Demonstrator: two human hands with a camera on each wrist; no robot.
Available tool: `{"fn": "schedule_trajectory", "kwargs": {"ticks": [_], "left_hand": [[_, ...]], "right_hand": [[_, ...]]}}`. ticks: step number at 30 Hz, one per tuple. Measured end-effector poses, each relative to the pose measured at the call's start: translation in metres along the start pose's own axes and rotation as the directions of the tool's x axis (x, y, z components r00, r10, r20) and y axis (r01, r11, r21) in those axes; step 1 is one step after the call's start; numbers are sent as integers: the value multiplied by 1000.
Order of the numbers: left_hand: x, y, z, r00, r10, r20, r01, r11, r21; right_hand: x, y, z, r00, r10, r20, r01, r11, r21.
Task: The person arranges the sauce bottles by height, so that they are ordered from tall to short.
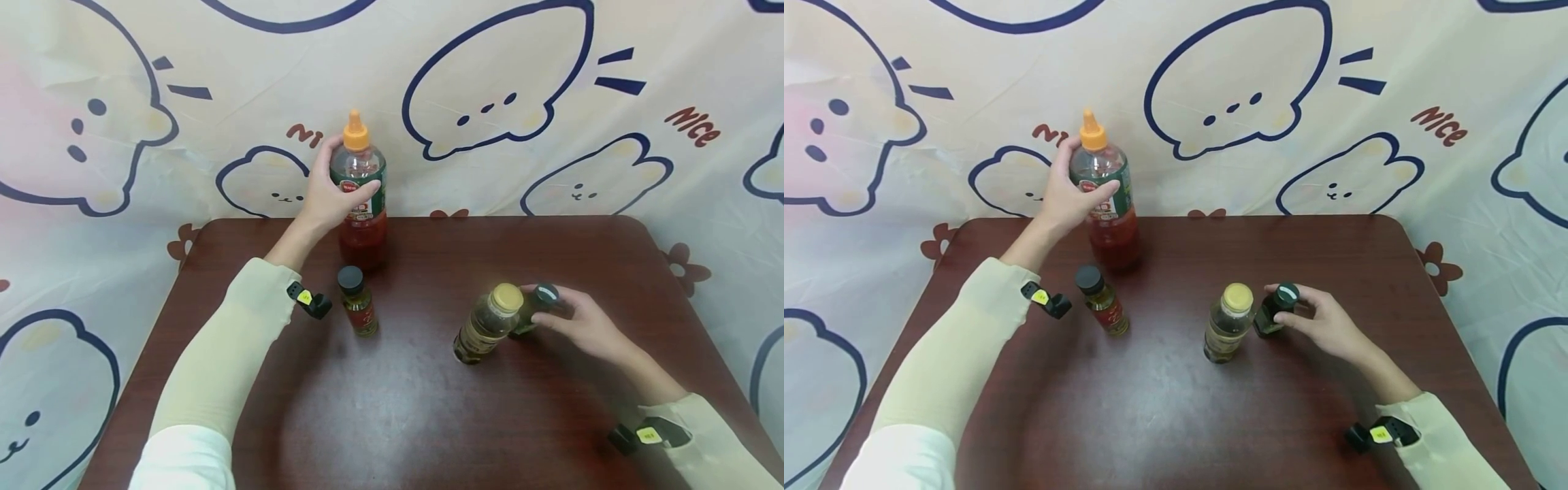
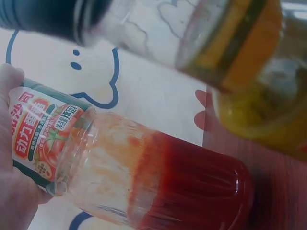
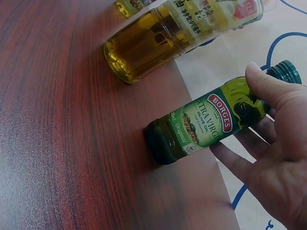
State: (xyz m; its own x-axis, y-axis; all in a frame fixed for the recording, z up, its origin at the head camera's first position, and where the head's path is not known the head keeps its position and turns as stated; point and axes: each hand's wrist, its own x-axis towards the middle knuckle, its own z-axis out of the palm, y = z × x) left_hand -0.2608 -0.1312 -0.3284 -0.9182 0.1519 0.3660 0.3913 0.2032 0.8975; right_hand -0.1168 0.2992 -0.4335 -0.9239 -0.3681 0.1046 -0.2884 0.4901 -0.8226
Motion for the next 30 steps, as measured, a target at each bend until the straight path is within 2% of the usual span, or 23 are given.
{"fn": "schedule_trajectory", "kwargs": {"ticks": [6, 11, 17, 30], "left_hand": [[-2, -11, -3, 998, -38, -43, 39, 999, 18], [-3, -20, -5, 997, -46, -55, 47, 999, 14], [-4, -24, -7, 995, -62, -78, 63, 998, 2], [-7, -29, -8, 994, -36, -102, 34, 999, -24]], "right_hand": [[0, 0, 0, 1000, 3, 4, -3, 1000, 11], [-1, -2, 0, 1000, 7, 6, -7, 1000, 4], [-1, -2, -2, 1000, 8, 5, -8, 1000, 6], [-1, -2, -2, 1000, 12, 15, -12, 1000, 22]]}}
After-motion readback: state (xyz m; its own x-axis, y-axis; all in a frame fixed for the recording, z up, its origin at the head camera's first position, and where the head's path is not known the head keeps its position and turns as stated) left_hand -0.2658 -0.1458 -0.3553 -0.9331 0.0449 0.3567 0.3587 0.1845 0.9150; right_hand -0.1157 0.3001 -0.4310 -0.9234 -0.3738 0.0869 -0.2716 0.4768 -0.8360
